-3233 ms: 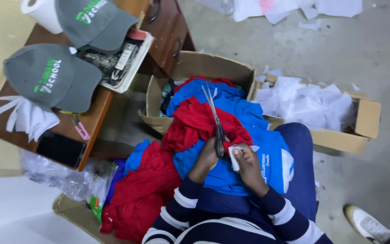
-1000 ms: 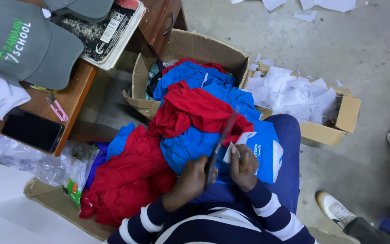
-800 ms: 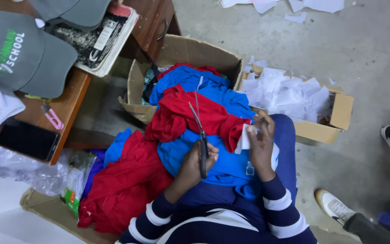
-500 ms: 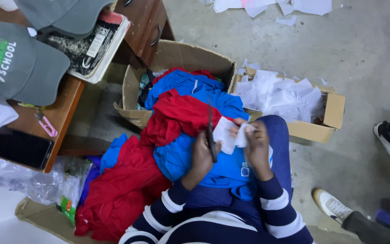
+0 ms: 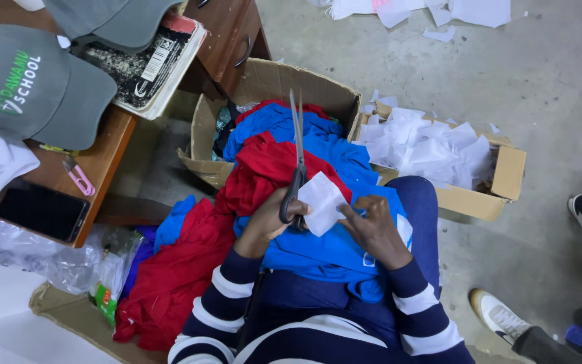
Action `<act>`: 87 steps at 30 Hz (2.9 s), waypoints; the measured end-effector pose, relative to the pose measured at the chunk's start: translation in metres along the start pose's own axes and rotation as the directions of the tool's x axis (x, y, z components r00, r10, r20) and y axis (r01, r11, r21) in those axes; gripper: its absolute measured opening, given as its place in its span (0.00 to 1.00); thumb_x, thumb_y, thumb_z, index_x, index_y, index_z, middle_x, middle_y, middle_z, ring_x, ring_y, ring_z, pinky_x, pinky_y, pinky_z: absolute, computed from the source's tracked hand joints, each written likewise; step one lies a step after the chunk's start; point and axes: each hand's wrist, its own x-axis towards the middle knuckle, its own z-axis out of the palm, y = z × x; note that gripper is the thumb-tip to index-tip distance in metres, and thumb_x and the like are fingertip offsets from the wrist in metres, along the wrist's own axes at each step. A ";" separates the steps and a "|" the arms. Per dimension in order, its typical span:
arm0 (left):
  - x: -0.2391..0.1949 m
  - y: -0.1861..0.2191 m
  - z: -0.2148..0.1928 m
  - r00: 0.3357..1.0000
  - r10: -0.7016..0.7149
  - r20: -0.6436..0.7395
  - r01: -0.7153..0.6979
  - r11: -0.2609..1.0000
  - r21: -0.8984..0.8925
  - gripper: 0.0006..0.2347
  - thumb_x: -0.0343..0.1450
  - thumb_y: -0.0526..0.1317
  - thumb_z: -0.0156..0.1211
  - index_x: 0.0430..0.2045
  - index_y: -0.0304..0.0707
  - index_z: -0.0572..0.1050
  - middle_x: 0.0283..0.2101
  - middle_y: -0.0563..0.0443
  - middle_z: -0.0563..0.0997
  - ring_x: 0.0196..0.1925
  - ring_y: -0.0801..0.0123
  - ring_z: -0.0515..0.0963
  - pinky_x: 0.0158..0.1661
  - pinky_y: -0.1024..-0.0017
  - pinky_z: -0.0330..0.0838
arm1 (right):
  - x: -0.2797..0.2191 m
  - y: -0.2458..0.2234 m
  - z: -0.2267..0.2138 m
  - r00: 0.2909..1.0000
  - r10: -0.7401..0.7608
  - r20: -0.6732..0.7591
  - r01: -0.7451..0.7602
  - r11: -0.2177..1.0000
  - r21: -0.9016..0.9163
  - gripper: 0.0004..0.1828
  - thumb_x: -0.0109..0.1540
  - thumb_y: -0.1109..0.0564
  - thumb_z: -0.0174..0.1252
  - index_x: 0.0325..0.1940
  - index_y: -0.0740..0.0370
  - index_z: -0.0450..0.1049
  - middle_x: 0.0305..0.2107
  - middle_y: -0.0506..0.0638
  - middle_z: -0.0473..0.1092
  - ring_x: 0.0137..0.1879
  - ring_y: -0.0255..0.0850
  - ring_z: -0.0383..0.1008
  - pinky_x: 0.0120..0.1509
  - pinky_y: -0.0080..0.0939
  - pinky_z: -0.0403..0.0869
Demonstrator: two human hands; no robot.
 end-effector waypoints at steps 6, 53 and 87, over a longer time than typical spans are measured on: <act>0.002 0.028 0.009 0.989 0.140 -0.037 -0.135 0.984 0.113 0.12 0.70 0.38 0.73 0.36 0.30 0.76 0.24 0.42 0.80 0.27 0.62 0.84 0.28 0.67 0.82 | 0.032 -0.018 -0.020 0.999 0.036 0.000 -0.034 0.962 0.269 0.03 0.68 0.60 0.61 0.39 0.60 0.77 0.42 0.54 0.75 0.47 0.52 0.80 0.49 0.47 0.77; -0.123 0.017 0.072 0.998 -0.043 -0.044 0.057 0.354 0.934 0.09 0.72 0.42 0.63 0.35 0.37 0.73 0.32 0.44 0.87 0.35 0.47 0.87 0.36 0.52 0.76 | 0.066 -0.075 -0.062 0.530 0.780 0.332 -0.657 0.130 0.742 0.07 0.69 0.54 0.61 0.43 0.58 0.80 0.39 0.45 0.79 0.47 0.34 0.78 0.54 0.37 0.76; -0.187 0.031 0.038 0.947 -0.272 -0.170 0.257 0.326 0.910 0.09 0.69 0.41 0.60 0.37 0.37 0.71 0.41 0.38 0.82 0.42 0.44 0.83 0.41 0.50 0.72 | 0.048 -0.085 -0.037 0.548 0.683 0.483 -0.578 -0.108 0.809 0.26 0.66 0.55 0.61 0.67 0.67 0.72 0.58 0.59 0.77 0.62 0.51 0.80 0.66 0.50 0.80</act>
